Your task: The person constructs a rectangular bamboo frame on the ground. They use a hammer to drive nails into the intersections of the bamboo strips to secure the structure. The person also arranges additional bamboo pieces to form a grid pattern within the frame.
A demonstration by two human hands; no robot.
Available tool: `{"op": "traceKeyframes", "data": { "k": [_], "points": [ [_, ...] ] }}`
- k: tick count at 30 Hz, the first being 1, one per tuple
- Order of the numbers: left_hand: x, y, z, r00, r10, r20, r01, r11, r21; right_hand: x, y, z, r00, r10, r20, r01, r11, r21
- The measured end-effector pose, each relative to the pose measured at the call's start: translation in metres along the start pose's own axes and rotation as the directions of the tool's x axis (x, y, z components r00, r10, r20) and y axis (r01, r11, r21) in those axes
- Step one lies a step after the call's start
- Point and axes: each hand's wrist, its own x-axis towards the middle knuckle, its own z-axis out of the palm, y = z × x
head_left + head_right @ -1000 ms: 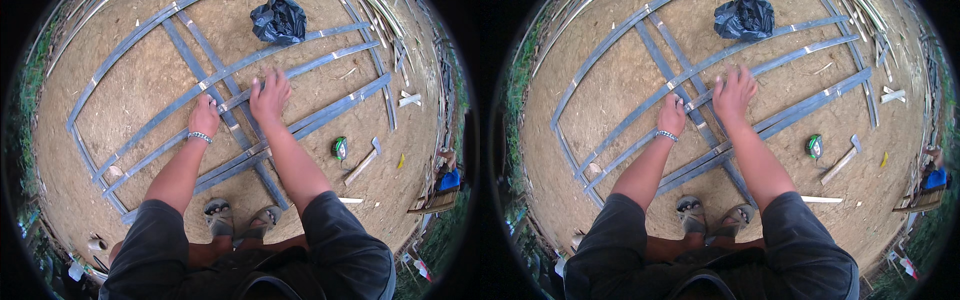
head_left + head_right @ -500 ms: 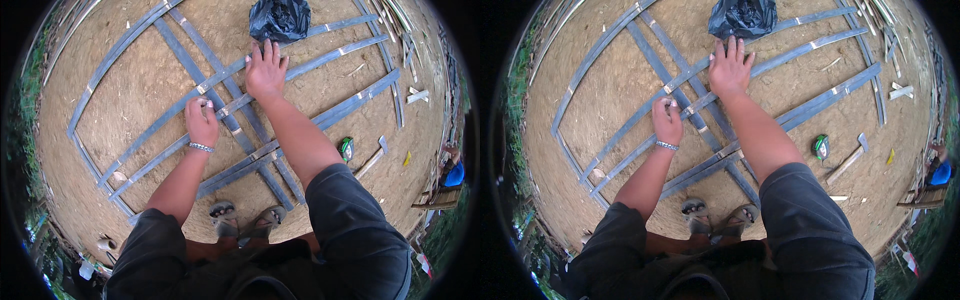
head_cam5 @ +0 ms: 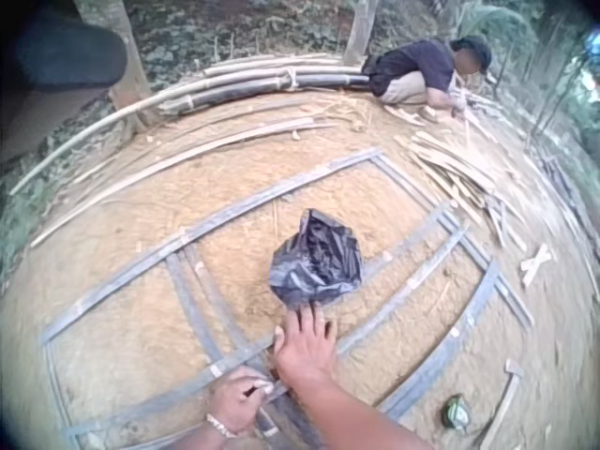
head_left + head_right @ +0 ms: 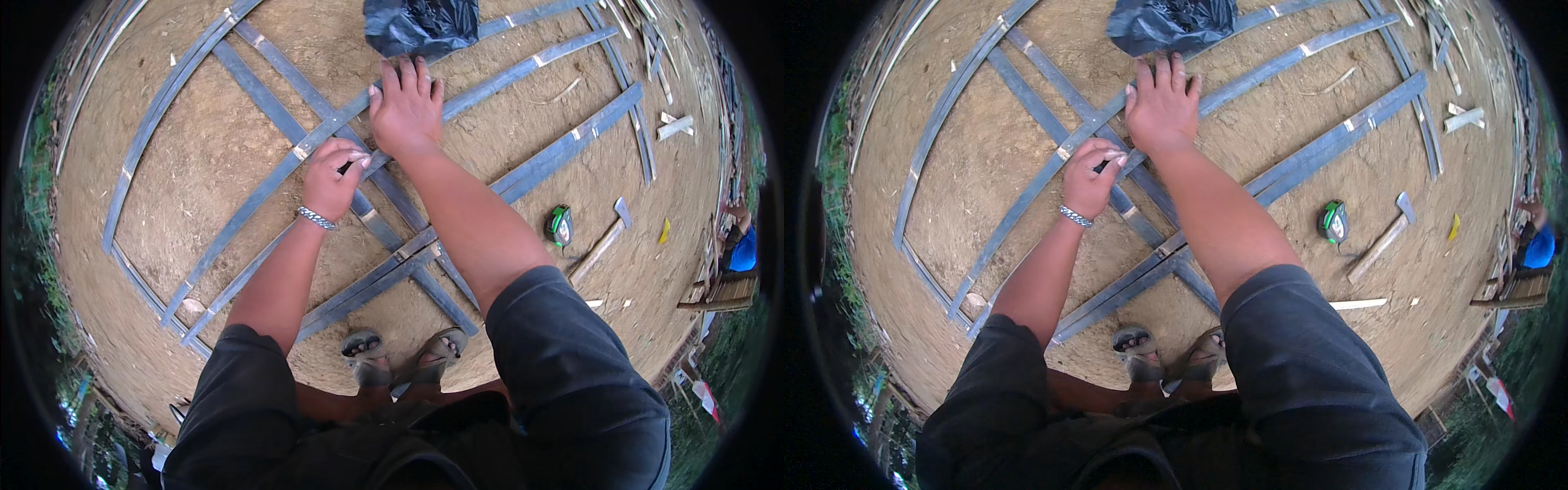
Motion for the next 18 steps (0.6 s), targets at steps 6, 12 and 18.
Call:
{"op": "traceKeyframes", "data": {
  "k": [6,12,18],
  "points": [
    [0.000,0.006,0.002,0.995,-0.103,0.002,0.103,0.994,-0.042,0.000,0.003,0.007,0.999,0.007,-0.036,-0.006,1.000,0.026],
    [-0.001,0.001,0.004,0.999,-0.033,-0.023,0.034,0.998,0.043,-0.001,0.005,0.008,0.998,0.024,-0.052,-0.021,0.998,0.061],
    [-0.004,0.003,0.007,0.999,0.024,-0.035,-0.022,0.998,0.054,-0.002,0.006,0.007,0.998,0.028,-0.051,-0.026,0.999,0.026]
  ]
}}
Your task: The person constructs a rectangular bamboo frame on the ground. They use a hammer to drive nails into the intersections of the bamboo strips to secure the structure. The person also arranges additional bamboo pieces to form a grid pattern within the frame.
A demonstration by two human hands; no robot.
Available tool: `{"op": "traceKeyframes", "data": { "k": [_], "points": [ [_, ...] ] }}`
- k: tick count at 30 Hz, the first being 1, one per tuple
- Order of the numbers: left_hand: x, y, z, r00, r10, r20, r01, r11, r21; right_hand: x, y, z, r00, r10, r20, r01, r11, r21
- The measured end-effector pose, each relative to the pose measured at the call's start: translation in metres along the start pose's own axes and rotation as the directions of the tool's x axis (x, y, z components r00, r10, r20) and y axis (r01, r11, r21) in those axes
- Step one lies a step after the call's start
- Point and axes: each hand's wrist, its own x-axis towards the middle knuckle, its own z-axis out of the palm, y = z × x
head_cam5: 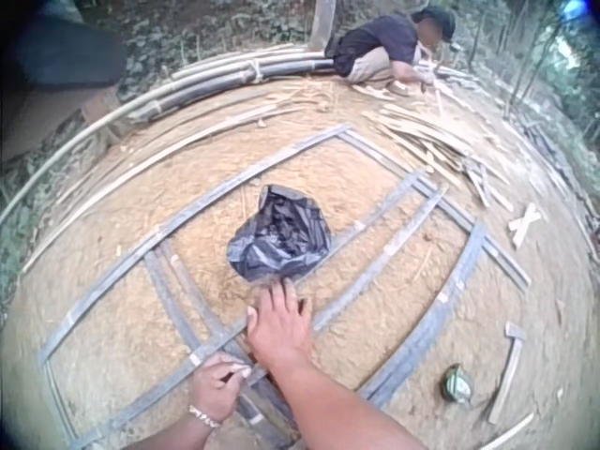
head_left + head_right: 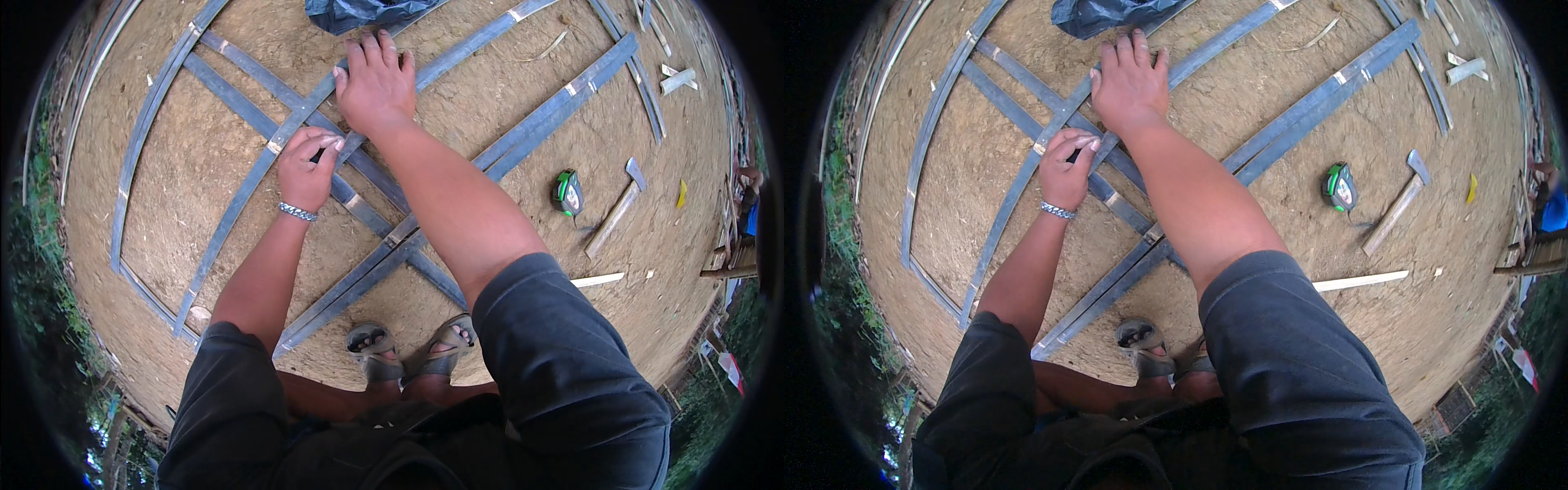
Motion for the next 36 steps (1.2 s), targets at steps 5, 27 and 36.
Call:
{"op": "traceKeyframes", "data": {
  "k": [5,27,36],
  "points": [
    [-0.004,-0.002,0.002,0.996,0.078,-0.046,-0.077,0.997,0.029,0.000,-0.003,-0.001,1.000,-0.001,0.007,0.001,1.000,0.002],
    [-0.011,-0.022,0.016,0.947,0.320,-0.020,-0.304,0.915,0.264,-0.248,0.345,-0.151,0.457,0.717,-0.526,-0.874,0.471,-0.118],
    [-0.006,-0.017,0.015,0.961,0.275,-0.024,-0.261,0.934,0.243,-0.296,0.425,-0.172,0.356,0.930,-0.098,-0.930,0.342,-0.133]
  ]
}}
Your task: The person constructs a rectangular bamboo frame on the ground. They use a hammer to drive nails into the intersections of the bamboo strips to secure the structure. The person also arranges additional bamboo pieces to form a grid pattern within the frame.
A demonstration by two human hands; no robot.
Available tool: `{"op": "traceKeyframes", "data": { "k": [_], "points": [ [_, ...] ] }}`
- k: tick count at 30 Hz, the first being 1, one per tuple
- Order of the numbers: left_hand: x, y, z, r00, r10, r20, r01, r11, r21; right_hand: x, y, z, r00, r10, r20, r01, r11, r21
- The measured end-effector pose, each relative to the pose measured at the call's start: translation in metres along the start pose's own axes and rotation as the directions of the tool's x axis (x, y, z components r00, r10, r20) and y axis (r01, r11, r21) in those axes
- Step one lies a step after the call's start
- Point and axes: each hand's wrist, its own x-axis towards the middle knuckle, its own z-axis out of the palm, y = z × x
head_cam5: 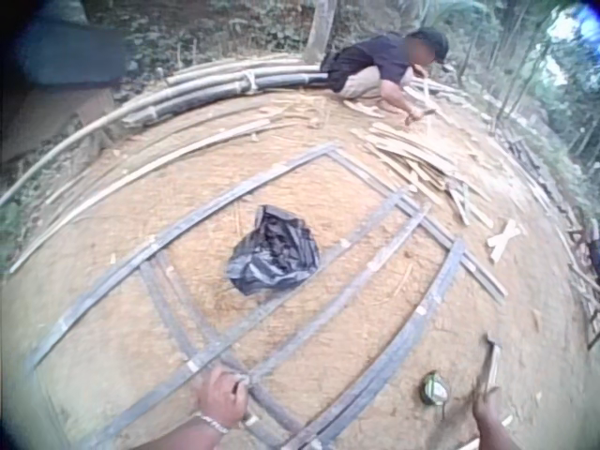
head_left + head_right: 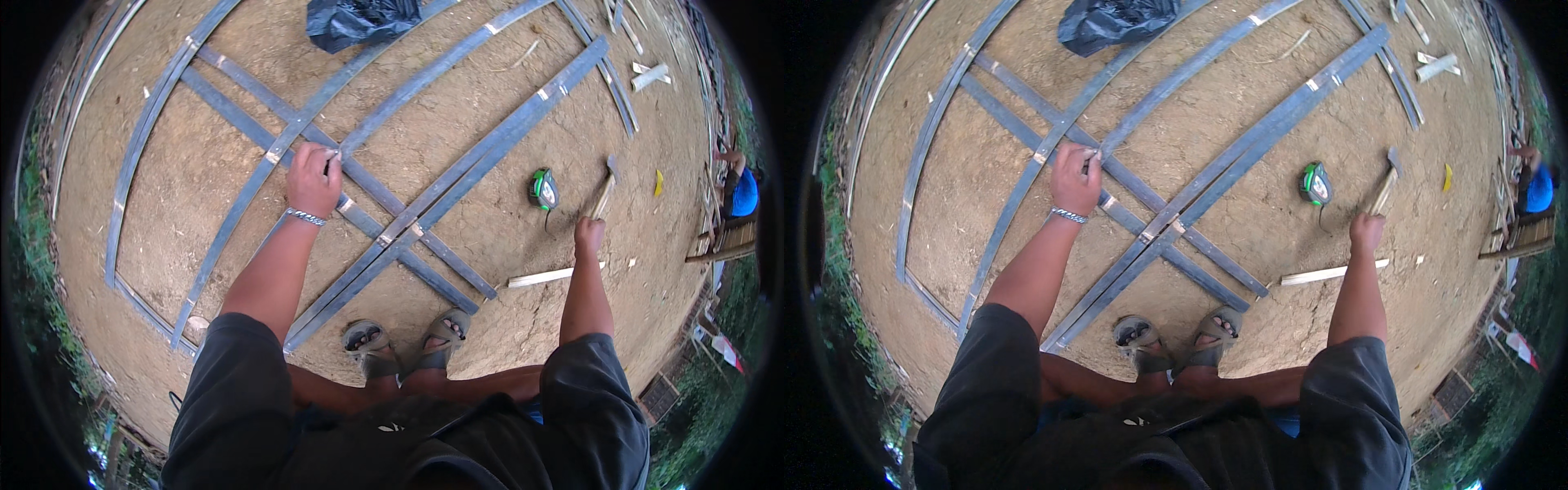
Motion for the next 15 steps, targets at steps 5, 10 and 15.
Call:
{"op": "traceKeyframes", "data": {
  "k": [5,10,15],
  "points": [
    [-0.002,0.002,-0.008,1.000,-0.027,-0.009,0.028,0.999,0.037,-0.121,-0.098,-0.034,0.959,-0.276,0.066,0.147,0.683,0.715],
    [-0.002,0.005,-0.003,0.996,-0.095,-0.006,0.095,0.996,0.001,-0.277,-0.189,-0.067,0.576,-0.682,0.451,0.433,0.722,0.539],
    [0.000,0.005,-0.008,0.996,-0.091,0.003,0.091,0.996,-0.023,-0.320,-0.219,-0.055,0.282,-0.801,0.528,0.684,0.554,0.475]
  ]
}}
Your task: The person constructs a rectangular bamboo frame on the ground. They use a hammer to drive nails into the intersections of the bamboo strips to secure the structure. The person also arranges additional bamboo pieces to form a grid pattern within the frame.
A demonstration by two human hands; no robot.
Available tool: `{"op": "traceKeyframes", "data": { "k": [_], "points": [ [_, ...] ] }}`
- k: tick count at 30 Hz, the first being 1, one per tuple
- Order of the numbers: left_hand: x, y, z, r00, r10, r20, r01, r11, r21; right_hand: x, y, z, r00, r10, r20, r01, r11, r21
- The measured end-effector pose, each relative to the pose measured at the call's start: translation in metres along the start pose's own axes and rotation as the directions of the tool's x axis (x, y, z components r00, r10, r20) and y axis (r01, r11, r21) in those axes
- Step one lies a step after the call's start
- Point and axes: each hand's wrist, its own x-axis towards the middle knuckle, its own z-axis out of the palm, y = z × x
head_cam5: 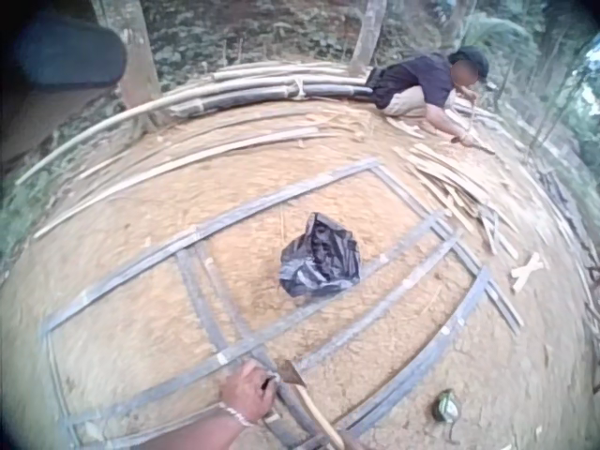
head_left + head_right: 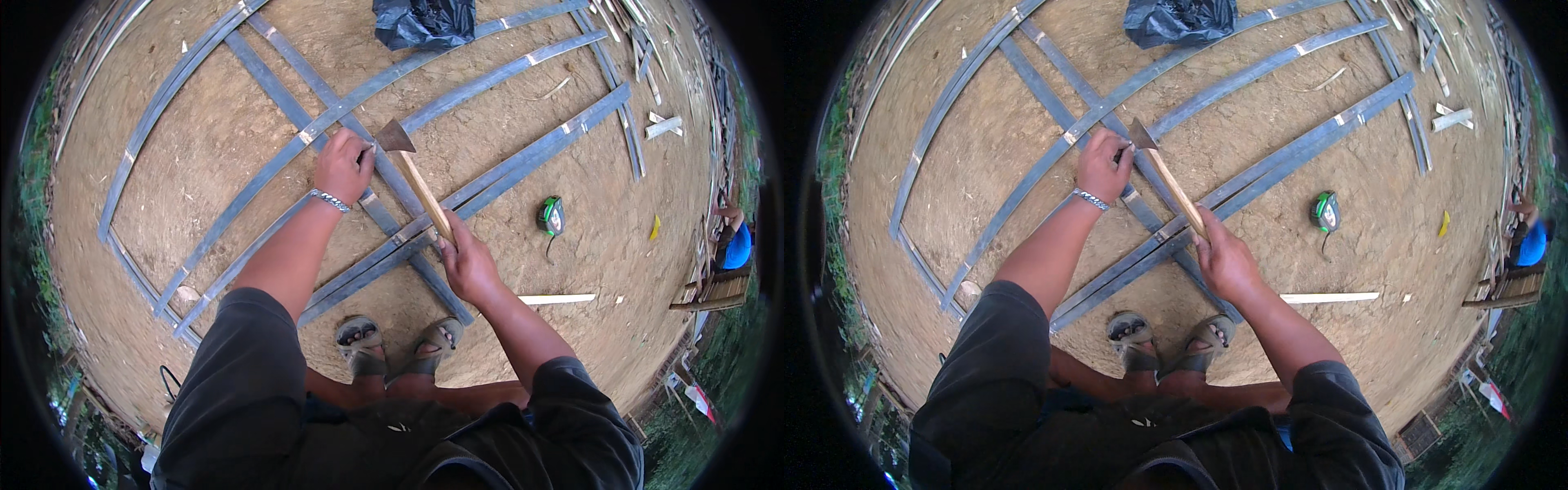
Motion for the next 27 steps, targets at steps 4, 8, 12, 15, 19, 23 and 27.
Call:
{"op": "traceKeyframes", "data": {
  "k": [4,8,12,15,19,23,27],
  "points": [
    [0.000,0.006,-0.003,0.999,-0.038,0.006,0.038,0.999,-0.006,0.006,-0.001,0.016,0.998,-0.053,-0.043,0.053,0.998,0.016],
    [0.000,0.003,-0.002,0.999,-0.043,0.029,0.043,0.999,-0.001,0.016,0.008,0.023,0.996,-0.080,-0.039,0.077,0.994,-0.079],
    [0.001,0.001,-0.001,0.999,-0.030,0.022,0.030,1.000,-0.002,0.017,0.002,0.016,0.990,-0.114,-0.087,0.108,0.992,-0.067],
    [-0.001,0.000,-0.004,1.000,-0.023,0.018,0.024,0.999,-0.035,0.010,-0.010,0.011,0.982,-0.146,-0.117,0.148,0.989,0.007],
    [0.002,0.001,-0.003,1.000,-0.013,0.016,0.013,1.000,-0.004,0.013,0.003,0.017,0.996,-0.078,-0.049,0.076,0.996,-0.049],
    [-0.001,0.002,-0.003,1.000,-0.001,0.016,0.002,1.000,-0.027,0.013,0.001,0.012,0.992,-0.090,-0.088,0.088,0.996,-0.020],
    [-0.001,0.002,-0.005,0.999,-0.031,0.040,0.032,0.999,-0.036,0.010,0.002,0.018,0.959,-0.222,-0.174,0.226,0.974,0.002]
  ]
}}
